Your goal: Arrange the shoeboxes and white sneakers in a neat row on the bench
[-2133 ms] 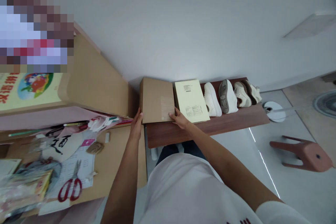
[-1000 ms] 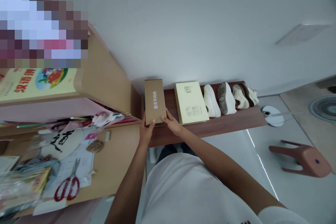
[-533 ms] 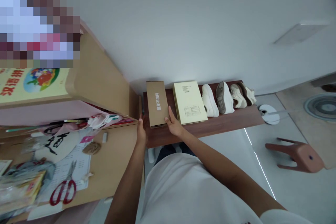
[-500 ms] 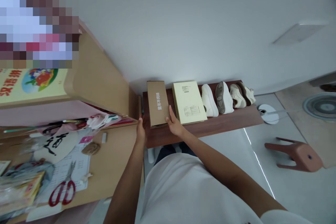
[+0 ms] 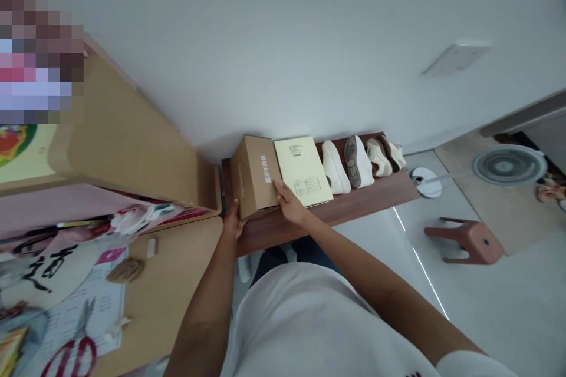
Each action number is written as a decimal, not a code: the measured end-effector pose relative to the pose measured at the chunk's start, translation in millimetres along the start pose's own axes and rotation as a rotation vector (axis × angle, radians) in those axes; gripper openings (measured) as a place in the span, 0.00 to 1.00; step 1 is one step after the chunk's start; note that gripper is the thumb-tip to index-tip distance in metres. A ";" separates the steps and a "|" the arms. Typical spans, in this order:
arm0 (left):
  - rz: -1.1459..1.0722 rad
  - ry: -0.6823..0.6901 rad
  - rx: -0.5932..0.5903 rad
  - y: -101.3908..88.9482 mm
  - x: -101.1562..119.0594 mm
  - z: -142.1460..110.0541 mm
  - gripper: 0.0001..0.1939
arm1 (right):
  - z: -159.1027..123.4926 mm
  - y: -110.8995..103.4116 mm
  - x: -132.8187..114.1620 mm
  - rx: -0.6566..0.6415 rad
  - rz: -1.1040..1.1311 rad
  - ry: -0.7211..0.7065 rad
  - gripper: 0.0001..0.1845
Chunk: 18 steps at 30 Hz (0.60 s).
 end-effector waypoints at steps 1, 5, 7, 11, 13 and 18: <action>-0.022 0.022 -0.015 0.5 1.4 -2.0 0.21 | 0.2 -3.2 -3.3 0.008 -0.013 0.031 0.40; -0.039 0.093 -0.018 -2.8 17.5 -16.9 0.24 | -0.9 -15.2 -19.5 0.005 -0.030 0.126 0.45; -0.031 0.152 0.015 -5.4 28.5 -25.8 0.25 | -0.3 -18.2 -25.6 -0.032 -0.011 0.135 0.47; -0.012 0.311 0.074 -6.1 45.0 -40.9 0.27 | 6.2 -13.1 -25.6 -0.102 0.076 0.192 0.49; 0.029 0.376 0.099 -5.2 47.9 -45.9 0.27 | 11.2 -6.1 -19.9 -0.127 0.123 0.247 0.47; 0.119 0.456 0.143 -8.5 40.3 -45.4 0.30 | 21.5 12.9 0.7 -0.171 0.145 0.296 0.36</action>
Point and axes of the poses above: each hand's wrist, its own z-axis towards the middle knuckle, its own y-axis out of the palm, x = y × z, the point moved 1 cm from there along z, towards the middle knuckle, and after that the axes turned 5 degrees about -y, right-handed, at the moved point
